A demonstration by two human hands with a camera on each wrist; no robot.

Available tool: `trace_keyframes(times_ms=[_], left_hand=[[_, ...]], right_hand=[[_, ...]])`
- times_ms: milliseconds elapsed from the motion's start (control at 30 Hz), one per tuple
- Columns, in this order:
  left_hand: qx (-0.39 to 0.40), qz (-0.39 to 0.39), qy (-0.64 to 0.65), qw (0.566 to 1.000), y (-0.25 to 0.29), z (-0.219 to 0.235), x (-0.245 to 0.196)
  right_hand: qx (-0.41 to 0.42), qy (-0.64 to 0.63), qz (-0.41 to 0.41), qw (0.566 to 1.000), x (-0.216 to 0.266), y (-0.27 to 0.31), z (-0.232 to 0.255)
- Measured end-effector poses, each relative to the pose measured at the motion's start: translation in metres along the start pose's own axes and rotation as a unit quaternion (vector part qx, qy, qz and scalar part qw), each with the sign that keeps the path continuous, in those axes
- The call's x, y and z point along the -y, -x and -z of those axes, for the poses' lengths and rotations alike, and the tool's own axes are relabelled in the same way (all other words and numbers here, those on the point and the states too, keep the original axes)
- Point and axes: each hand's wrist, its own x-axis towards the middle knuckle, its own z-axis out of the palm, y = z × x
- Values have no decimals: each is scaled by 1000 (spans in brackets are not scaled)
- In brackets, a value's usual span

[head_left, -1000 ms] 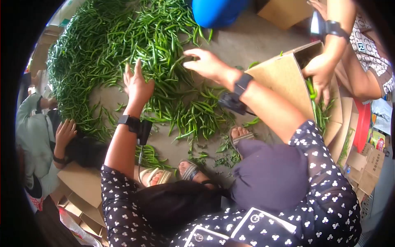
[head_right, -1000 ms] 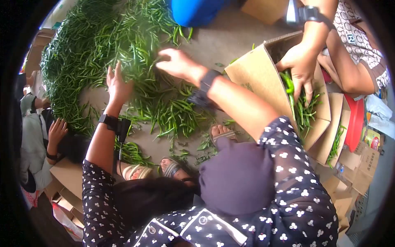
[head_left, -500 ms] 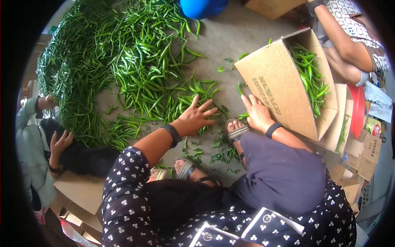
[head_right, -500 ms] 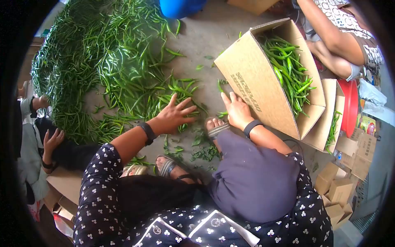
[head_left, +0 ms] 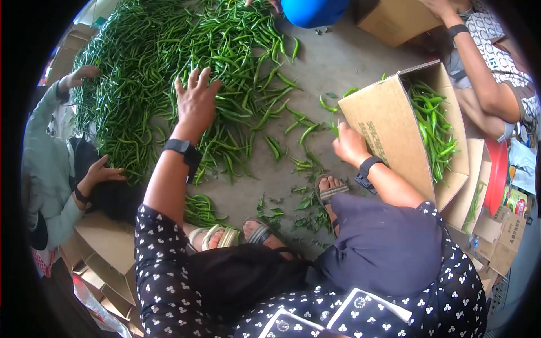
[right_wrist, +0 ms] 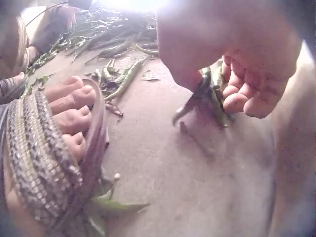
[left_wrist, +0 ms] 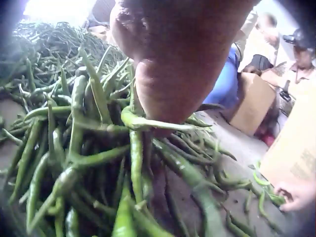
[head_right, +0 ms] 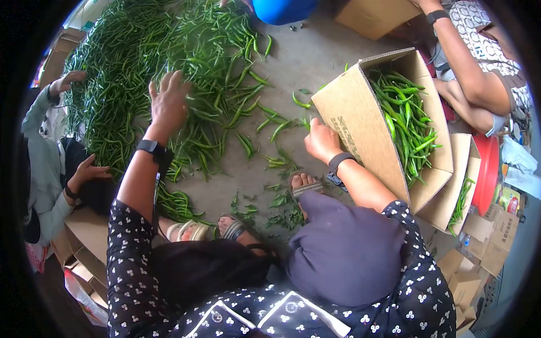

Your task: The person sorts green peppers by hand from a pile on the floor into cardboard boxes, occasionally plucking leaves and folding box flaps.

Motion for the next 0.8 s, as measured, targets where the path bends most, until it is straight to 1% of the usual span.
trace_keyframes(times_ms=[33, 67, 100, 167, 200, 267, 300, 333, 367, 400, 467, 500, 533, 600, 633, 700, 733, 800], left_hand=[[-39, 18, 24, 999, 5, 6, -8], [-62, -3, 84, 994, 8, 7, -19], [-59, -59, 140, 987, 10, 1, -33], [-49, -164, 240, 956, 14, -12, -65], [-42, -213, 285, 933, 15, -13, -82], [48, -269, 298, 914, 19, -12, -113], [51, -268, 298, 915, 24, -13, -120], [89, -308, 261, 911, 29, -17, -126], [126, -347, 223, 902, 34, -22, -130], [129, -345, 222, 903, 40, -28, -131], [119, -306, 253, 910, 50, -32, -126], [183, -288, 236, 910, 53, -35, -122], [186, -288, 237, 909, 52, -36, -121], [237, -177, 266, 917, 43, -38, -116], [238, -176, 267, 917, 36, -35, -115], [124, -108, 342, 925, 15, -25, -116], [124, -108, 344, 925, 6, -21, -121], [86, -122, 365, 919, -13, -13, -137]], right_hand=[[-23, -26, -24, 999, 1, -1, 1], [-46, -52, -48, 996, 2, -3, 2], [-45, -53, -46, 996, 3, -5, 2], [-112, -127, -37, 985, 7, -13, 3], [-112, -129, -34, 985, 8, -19, 4], [-145, -137, -5, 980, 10, -34, 7], [-136, -131, -1, 982, 12, -40, 8], [-133, -133, 0, 982, 12, -45, 8], [-99, -108, -8, 989, 12, -49, 7], [-64, -82, -17, 994, 13, -53, 6], [-52, -65, -26, 996, 15, -61, 3], [-41, -46, -37, 997, 16, -62, 1], [-39, -47, -37, 997, 15, -60, 0], [-65, -93, 23, 993, 13, -60, 1], [-63, -93, 24, 993, 15, -57, 2], [-108, -184, 39, 976, 23, -45, 3], [-95, -205, 37, 973, 27, -36, 3], [-47, -187, 62, 979, 31, -19, 0]])
